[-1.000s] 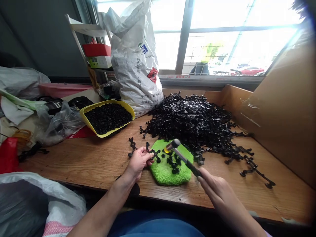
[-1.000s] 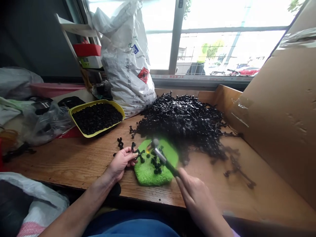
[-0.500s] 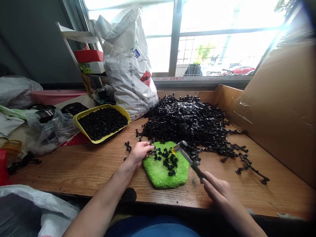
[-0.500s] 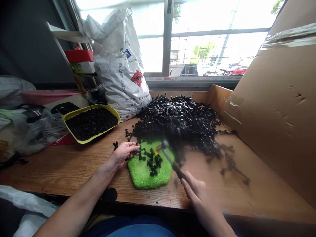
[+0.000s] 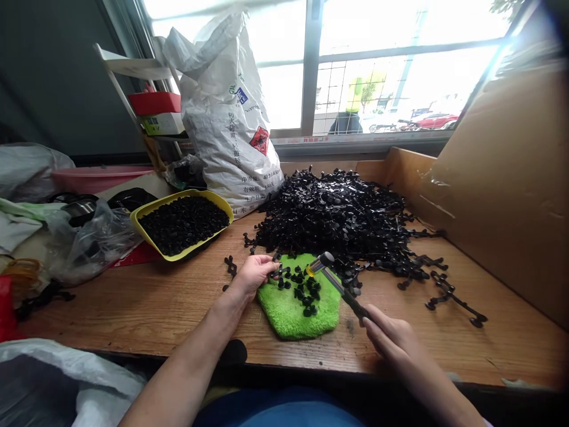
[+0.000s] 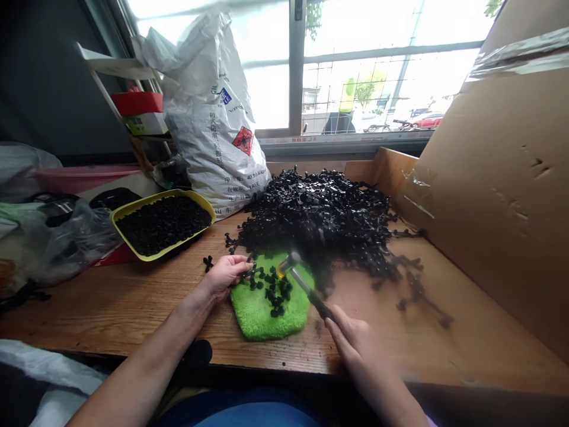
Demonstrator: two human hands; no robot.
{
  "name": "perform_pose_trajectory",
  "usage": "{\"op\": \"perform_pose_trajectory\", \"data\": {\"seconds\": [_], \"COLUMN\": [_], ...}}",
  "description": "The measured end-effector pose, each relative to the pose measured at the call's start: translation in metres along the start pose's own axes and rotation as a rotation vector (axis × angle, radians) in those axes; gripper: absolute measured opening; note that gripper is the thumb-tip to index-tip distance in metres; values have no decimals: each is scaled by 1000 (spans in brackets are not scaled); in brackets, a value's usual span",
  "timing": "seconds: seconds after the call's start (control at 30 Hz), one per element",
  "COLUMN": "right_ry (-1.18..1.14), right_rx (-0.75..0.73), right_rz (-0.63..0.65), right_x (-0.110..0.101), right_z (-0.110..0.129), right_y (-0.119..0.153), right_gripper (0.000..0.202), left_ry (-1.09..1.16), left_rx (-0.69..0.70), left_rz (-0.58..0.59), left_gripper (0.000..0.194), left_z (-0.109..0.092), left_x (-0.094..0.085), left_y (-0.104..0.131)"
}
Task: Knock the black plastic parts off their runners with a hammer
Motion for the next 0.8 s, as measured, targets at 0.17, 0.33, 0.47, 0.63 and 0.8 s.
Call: {"op": "perform_pose_trajectory", "data": {"seconds": [0.17,0.33,0.47,0.63,0.8], "right_ry": [50,100,154,175,210], "right_rx": [-30,-50,-56,-83,-144], "right_rz": [-20,-27,-25,-40,-144], "right_x": [-7,-7,-4,-8,-16], "right_z": [14,22,22,30,49], "right_y": [-8,-19,-24,-28,-35], "right_gripper": [26,25,26,26,24], "left_ry": [37,40,38,51,9], "left_rx": [-6,-17,-5,1,-14], "left_rz": [-5,-13,7,-19,-32], "left_gripper": [23,20,17,15,19], "left_z": [4,6,2,2,10], "left_x": [-4,-5,1,0,-3], "left_y": [-3,-4,1,3,-4]}}
Point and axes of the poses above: each hand's wrist, its own y-axis away from the middle knuckle, its own x-axis out of the palm, z = x × y, the point moved 9 cm from there along -y, towards the middle knuckle, and after that the axes turned 3 degrees about -z, right-handed, at the moved point
